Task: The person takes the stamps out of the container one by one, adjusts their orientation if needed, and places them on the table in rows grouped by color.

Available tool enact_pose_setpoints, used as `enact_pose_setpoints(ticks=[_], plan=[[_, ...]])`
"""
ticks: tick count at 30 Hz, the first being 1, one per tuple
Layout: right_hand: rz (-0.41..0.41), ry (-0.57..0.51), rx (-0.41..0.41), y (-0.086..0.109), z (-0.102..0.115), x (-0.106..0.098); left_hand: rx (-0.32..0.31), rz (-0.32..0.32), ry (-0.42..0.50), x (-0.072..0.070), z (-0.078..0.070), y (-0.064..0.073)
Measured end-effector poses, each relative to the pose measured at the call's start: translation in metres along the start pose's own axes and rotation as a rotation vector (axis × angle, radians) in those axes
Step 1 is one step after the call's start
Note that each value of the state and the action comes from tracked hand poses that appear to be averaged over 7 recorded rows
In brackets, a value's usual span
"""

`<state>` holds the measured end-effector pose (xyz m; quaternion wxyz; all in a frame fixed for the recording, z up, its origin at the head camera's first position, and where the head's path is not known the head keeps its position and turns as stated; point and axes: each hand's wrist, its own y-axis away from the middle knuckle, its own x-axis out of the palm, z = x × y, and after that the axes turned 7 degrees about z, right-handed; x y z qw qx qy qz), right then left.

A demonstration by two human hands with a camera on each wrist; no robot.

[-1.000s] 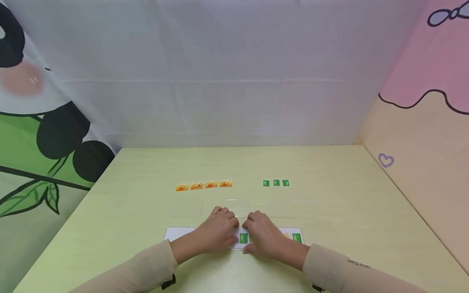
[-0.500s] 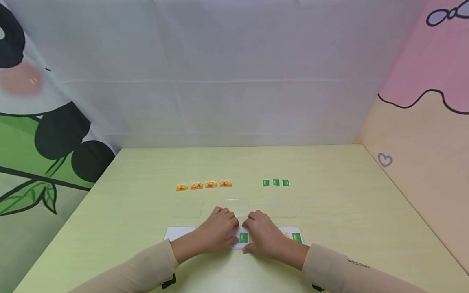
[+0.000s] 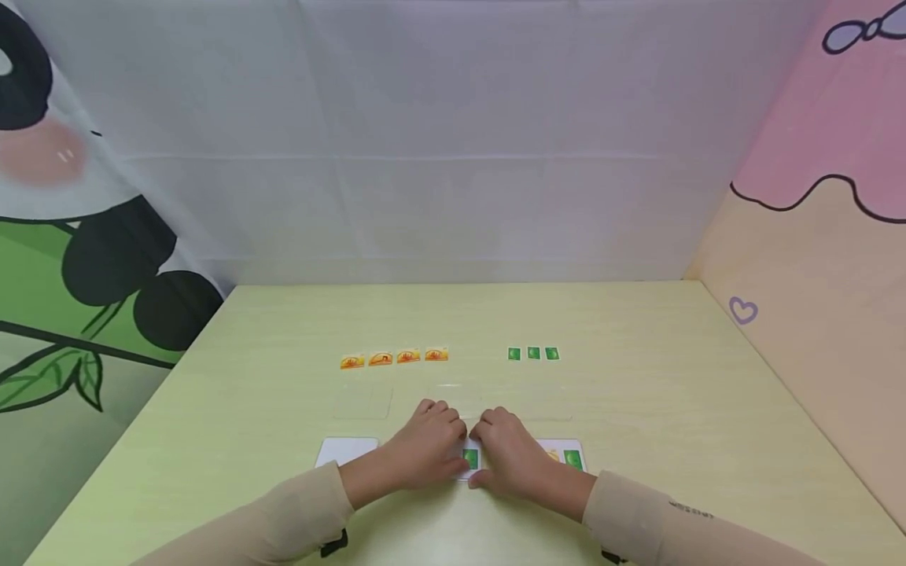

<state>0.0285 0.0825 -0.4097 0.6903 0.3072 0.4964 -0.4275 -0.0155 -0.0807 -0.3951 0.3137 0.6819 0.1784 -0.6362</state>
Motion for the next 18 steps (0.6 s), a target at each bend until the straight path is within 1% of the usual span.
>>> enact_pose_setpoints(ticks=[9,15,18], plan=[[-0.001,-0.003,0.006,-0.0018,-0.0023,0.0021,-0.084,-0.018,0.007,0.0044,-0.0064,-0.0046],[0.006,-0.004,0.008,-0.0015,-0.0018,0.0014,-0.145,-0.003,0.079,0.0008,-0.0084,-0.0055],[0.011,-0.006,0.007,-0.0011,-0.0015,0.0006,-0.158,-0.01,0.114,0.0004,-0.0077,-0.0062]])
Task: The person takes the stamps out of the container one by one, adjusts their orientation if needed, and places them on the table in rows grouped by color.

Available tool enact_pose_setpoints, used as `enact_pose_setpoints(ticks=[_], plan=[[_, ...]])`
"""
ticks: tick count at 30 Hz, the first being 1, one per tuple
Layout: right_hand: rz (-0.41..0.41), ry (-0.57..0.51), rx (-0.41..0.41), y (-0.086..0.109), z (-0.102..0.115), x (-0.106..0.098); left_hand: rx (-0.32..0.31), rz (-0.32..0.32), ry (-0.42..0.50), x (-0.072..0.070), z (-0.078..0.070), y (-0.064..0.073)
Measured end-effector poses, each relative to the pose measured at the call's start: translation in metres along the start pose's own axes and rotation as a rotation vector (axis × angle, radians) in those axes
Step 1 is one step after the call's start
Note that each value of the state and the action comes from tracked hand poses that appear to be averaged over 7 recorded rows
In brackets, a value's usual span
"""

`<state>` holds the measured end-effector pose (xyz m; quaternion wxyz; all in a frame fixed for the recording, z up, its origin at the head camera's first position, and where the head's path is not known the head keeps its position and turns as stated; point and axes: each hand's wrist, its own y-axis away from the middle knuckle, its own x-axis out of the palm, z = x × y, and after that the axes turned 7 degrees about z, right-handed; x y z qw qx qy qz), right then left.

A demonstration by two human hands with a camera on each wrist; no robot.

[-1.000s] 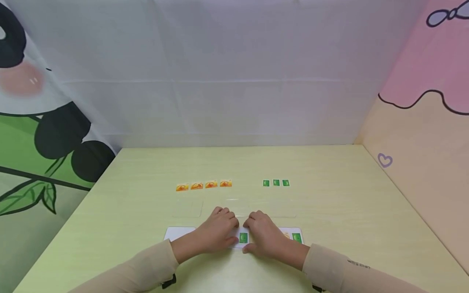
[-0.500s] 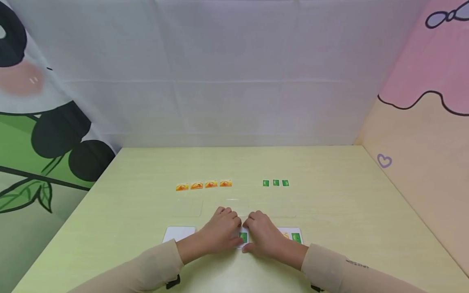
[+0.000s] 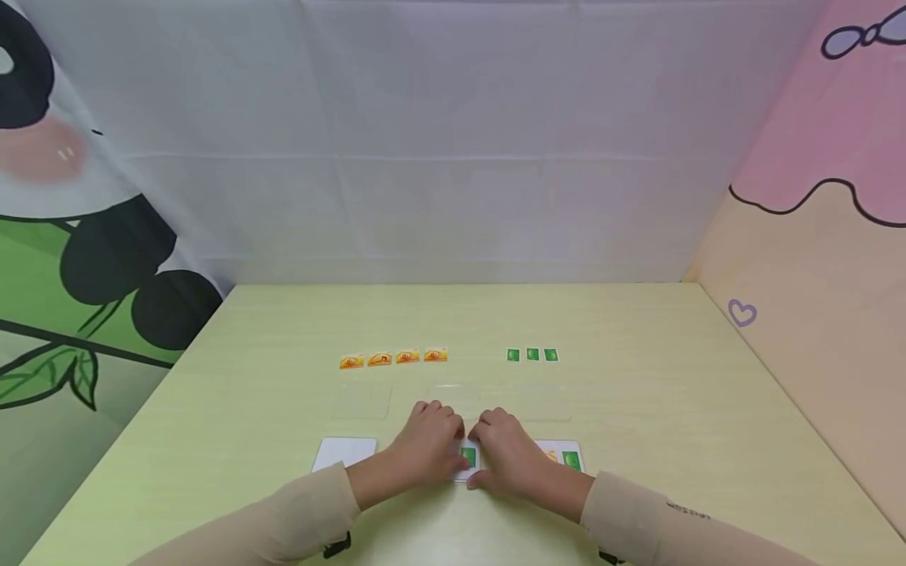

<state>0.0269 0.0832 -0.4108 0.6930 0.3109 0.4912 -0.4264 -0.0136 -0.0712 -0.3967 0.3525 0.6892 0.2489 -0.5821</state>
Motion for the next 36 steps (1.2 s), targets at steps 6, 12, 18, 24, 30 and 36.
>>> enact_pose_setpoints(ticks=[6,12,18,24,30,36], plan=[[0.001,0.007,-0.001,0.0,0.001,0.0,-0.001,-0.008,0.064,0.0,0.002,-0.001],[0.008,0.011,0.007,0.0,0.001,0.0,-0.001,0.003,0.089,-0.001,0.003,-0.001],[0.006,0.012,0.009,0.0,0.002,-0.001,-0.005,0.024,0.104,-0.001,0.005,-0.003],[0.009,0.014,0.007,0.0,0.003,-0.001,-0.011,0.048,0.121,-0.002,0.008,-0.004],[0.022,0.006,0.023,-0.001,0.004,-0.002,-0.009,0.053,0.121,-0.004,0.011,-0.004],[0.028,0.001,0.035,-0.002,0.004,-0.003,-0.004,0.047,0.128,-0.004,0.011,-0.004]])
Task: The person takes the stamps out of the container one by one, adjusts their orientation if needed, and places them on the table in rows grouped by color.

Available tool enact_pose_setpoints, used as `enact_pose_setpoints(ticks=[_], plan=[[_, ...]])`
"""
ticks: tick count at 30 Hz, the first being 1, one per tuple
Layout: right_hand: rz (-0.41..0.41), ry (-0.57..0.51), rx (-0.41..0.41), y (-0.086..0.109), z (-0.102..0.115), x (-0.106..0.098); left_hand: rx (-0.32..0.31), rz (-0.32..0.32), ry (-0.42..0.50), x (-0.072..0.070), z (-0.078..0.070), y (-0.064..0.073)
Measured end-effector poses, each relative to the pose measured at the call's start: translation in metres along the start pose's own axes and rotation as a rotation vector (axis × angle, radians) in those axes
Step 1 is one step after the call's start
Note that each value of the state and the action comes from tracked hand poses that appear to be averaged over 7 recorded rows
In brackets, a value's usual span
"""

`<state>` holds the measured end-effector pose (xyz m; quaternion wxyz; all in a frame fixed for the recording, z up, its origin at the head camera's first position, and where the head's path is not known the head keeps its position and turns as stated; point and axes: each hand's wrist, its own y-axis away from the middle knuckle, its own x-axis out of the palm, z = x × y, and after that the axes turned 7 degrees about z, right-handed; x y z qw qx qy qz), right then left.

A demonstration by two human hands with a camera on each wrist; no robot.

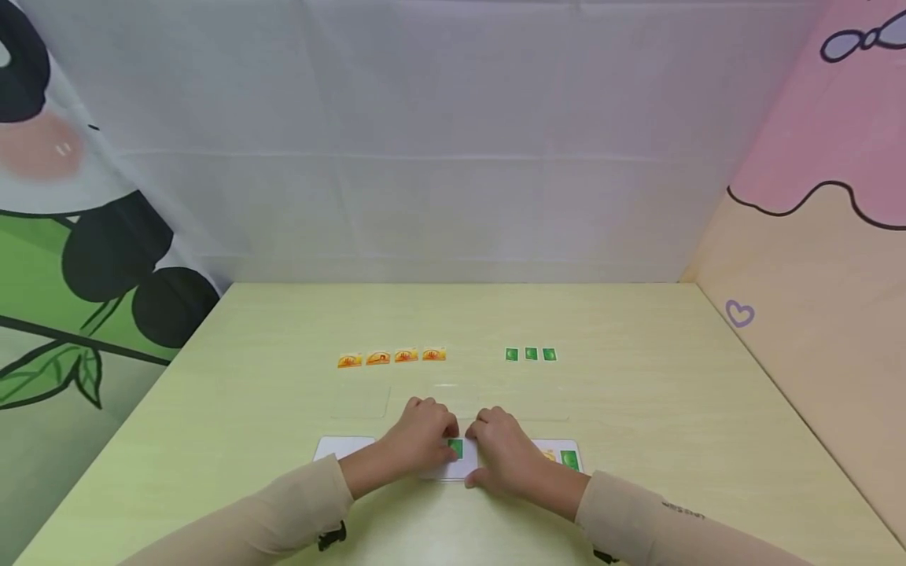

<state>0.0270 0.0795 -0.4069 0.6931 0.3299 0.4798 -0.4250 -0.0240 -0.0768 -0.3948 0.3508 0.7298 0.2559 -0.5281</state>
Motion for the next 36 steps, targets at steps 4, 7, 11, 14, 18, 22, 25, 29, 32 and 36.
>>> enact_pose_setpoints(ticks=[4,7,11,14,18,22,25,29,32,36], plan=[[0.004,-0.013,-0.001,0.0,-0.0006,0.0,0.007,-0.009,-0.002,0.0004,0.0001,-0.0002],[0.006,-0.018,-0.002,0.0001,-0.0006,-0.0001,0.012,-0.014,-0.013,0.0004,0.0002,-0.0004],[0.013,-0.019,0.001,0.0006,-0.0003,-0.0006,0.014,-0.007,-0.008,-0.0001,-0.0001,-0.0006],[0.014,-0.022,0.002,0.0007,-0.0003,-0.0013,0.011,-0.002,0.003,-0.0007,-0.0002,-0.0009],[0.016,-0.033,0.0,-0.0002,-0.0011,-0.0021,0.005,0.004,0.015,-0.0019,0.0004,-0.0016],[0.024,-0.055,0.003,-0.0015,-0.0014,-0.0024,0.003,0.009,0.029,-0.0027,0.0013,-0.0021],[0.025,-0.063,0.008,-0.0015,-0.001,-0.0023,0.008,-0.002,0.028,-0.0029,0.0019,-0.0025],[0.016,-0.069,0.008,-0.0015,-0.0009,-0.0011,0.003,-0.021,0.0,-0.0022,0.0027,-0.0034],[0.014,-0.076,0.007,-0.0015,-0.0011,0.0002,-0.004,-0.028,-0.007,-0.0012,0.0036,-0.0038],[0.015,-0.078,0.01,-0.0013,-0.0011,0.0005,0.0,-0.033,0.017,-0.0009,0.0054,-0.0047]])
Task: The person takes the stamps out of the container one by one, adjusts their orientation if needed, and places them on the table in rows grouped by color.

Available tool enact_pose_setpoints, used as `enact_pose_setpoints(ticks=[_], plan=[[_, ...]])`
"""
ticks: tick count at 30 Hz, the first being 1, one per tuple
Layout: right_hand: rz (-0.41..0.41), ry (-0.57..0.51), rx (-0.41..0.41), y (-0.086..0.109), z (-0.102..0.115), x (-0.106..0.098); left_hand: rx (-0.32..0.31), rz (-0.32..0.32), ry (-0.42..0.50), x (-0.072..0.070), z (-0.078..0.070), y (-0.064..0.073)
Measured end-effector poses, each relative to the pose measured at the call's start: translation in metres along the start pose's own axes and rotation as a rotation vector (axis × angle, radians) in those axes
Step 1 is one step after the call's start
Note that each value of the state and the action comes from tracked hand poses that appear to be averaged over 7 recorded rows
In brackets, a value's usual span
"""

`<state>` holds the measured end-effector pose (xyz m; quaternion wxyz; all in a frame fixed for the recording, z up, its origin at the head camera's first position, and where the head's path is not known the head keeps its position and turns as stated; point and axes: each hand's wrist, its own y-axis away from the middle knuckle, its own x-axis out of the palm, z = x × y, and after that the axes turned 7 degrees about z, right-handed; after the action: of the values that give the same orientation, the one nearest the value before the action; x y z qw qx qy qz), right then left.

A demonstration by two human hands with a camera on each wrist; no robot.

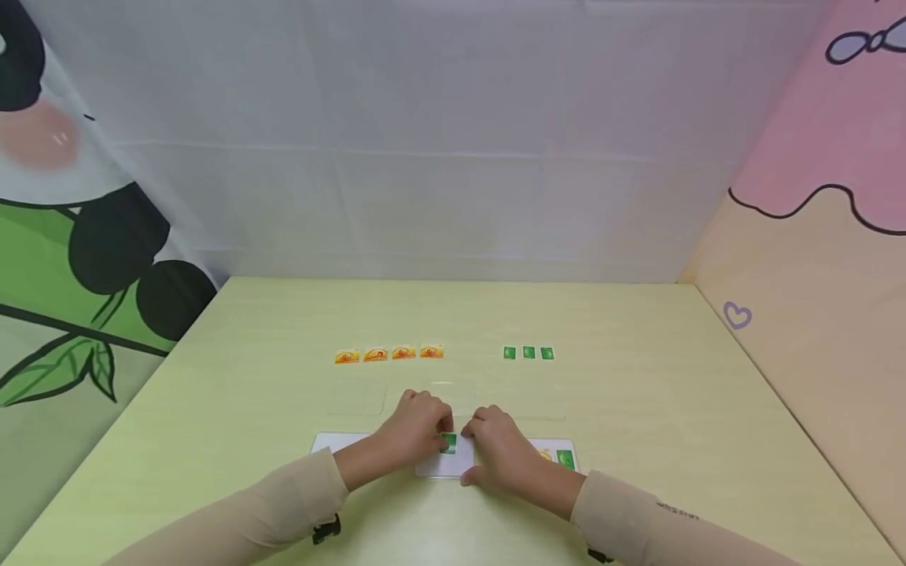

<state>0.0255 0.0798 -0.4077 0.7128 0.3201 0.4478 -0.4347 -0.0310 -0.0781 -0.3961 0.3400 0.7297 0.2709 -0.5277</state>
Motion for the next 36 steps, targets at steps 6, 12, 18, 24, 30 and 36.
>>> enact_pose_setpoints(ticks=[6,12,18,24,30,36], plan=[[-0.005,0.005,-0.014,0.0,-0.001,0.0,-0.006,0.028,0.12,-0.001,0.005,-0.002],[-0.023,0.017,-0.029,-0.001,-0.002,0.001,-0.006,0.062,0.244,-0.005,0.009,-0.002],[-0.009,0.018,-0.02,0.0,-0.002,0.001,-0.006,0.092,0.323,-0.009,0.012,-0.002],[-0.009,0.03,-0.023,0.001,-0.001,0.0,0.005,0.11,0.374,-0.011,0.015,-0.003],[-0.023,0.041,-0.035,0.002,-0.002,-0.001,0.017,0.14,0.415,-0.017,0.018,-0.005],[-0.029,0.038,-0.042,0.002,-0.003,0.0,0.046,0.164,0.421,-0.024,0.02,-0.005]])
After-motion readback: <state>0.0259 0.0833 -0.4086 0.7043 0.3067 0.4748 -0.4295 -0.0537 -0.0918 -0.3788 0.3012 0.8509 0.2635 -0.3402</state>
